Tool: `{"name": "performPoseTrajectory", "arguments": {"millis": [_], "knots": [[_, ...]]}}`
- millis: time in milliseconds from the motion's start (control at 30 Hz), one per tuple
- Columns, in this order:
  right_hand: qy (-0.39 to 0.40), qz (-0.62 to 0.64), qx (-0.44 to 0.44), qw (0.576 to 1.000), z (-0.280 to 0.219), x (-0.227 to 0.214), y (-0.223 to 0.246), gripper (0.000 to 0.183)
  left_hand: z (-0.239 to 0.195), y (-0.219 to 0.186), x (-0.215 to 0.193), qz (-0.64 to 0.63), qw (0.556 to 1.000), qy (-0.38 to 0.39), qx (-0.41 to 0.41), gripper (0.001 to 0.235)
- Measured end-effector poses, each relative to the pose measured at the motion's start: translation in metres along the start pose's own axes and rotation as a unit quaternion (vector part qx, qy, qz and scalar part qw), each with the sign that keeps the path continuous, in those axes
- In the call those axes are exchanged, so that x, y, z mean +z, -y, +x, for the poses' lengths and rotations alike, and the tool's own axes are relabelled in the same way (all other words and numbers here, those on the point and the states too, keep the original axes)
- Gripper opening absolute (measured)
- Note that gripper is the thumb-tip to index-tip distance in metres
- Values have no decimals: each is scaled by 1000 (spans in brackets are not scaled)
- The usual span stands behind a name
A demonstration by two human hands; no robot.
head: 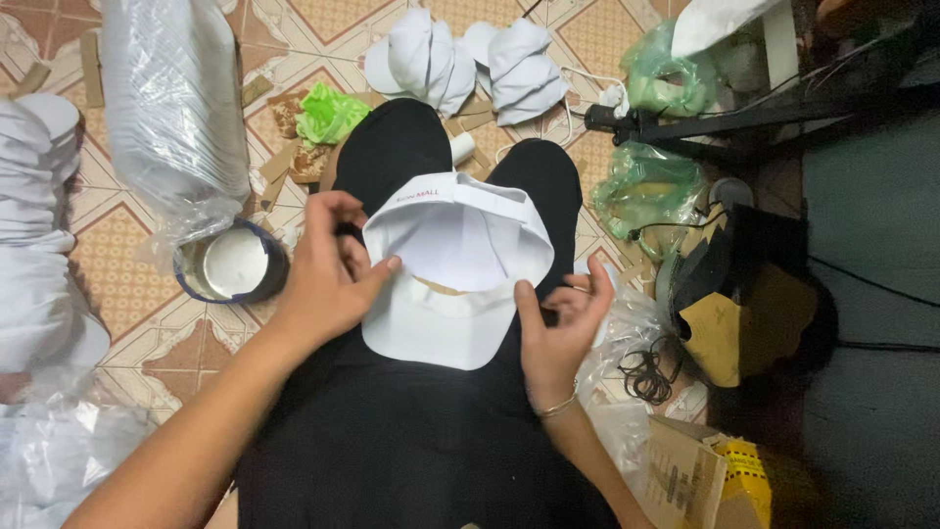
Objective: The person sits on the floor and repeatedly finishes white baseball caps by using a hair dryer to heat a green logo, inserting a patterned cloth into the cap, and spraying the logo with an aerosol can. The person handles multiple caps one at a time, repeating the same sequence of actions.
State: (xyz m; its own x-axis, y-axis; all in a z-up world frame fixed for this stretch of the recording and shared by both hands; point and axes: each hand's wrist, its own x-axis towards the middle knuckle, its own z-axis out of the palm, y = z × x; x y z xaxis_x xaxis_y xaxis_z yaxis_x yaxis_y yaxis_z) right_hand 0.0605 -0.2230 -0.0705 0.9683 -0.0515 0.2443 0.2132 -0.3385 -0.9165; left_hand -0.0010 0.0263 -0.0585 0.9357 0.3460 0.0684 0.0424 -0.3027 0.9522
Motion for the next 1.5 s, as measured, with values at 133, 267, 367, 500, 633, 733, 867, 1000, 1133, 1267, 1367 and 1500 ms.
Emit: {"name": "performPoseTrajectory", "arguments": {"millis": [133, 267, 367, 500, 633, 733, 867, 1000, 1133, 1267, 1367, 1500], "knots": [[99, -5, 124, 987, 18, -6, -14, 50, 0, -11, 16, 0, 998, -55, -2, 66], [58, -208, -119, 969, 34, -6, 0, 23, -7, -22, 23, 77, 994, -73, 41, 71], [14, -200, -299, 933, 34, 1, 12, 24, -7, -24, 19, 125, 987, -91, 38, 72], [140, -26, -159, 977, 39, 11, 9, 18, 3, -24, 12, 260, 951, -140, 93, 64], [231, 6, -178, 957, 35, 3, -10, 18, 4, -17, 12, 32, 996, -79, 3, 53], [276, -7, -162, 947, 41, -9, -20, 40, 1, -9, 13, 64, 993, -83, 63, 44], [369, -71, -278, 884, 53, -27, -17, 50, -5, 4, 9, 191, 950, -40, 245, 41], [425, -97, -260, 862, 67, -39, 3, 43, 12, 8, -3, 302, 852, 137, 406, 39], [470, -186, -334, 796, 79, -42, 28, 39, 39, 2, -23, 258, 841, 283, 382, 58], [465, -265, -411, 738, 80, -35, 53, 42, 45, -20, -26, 393, 799, 271, 366, 61], [447, -207, -391, 778, 70, -34, 63, 50, 33, -37, -4, 475, 787, 244, 309, 56], [398, -236, -362, 809, 47, -29, 54, 52, 9, -44, 16, 443, 822, 178, 310, 39]]}}
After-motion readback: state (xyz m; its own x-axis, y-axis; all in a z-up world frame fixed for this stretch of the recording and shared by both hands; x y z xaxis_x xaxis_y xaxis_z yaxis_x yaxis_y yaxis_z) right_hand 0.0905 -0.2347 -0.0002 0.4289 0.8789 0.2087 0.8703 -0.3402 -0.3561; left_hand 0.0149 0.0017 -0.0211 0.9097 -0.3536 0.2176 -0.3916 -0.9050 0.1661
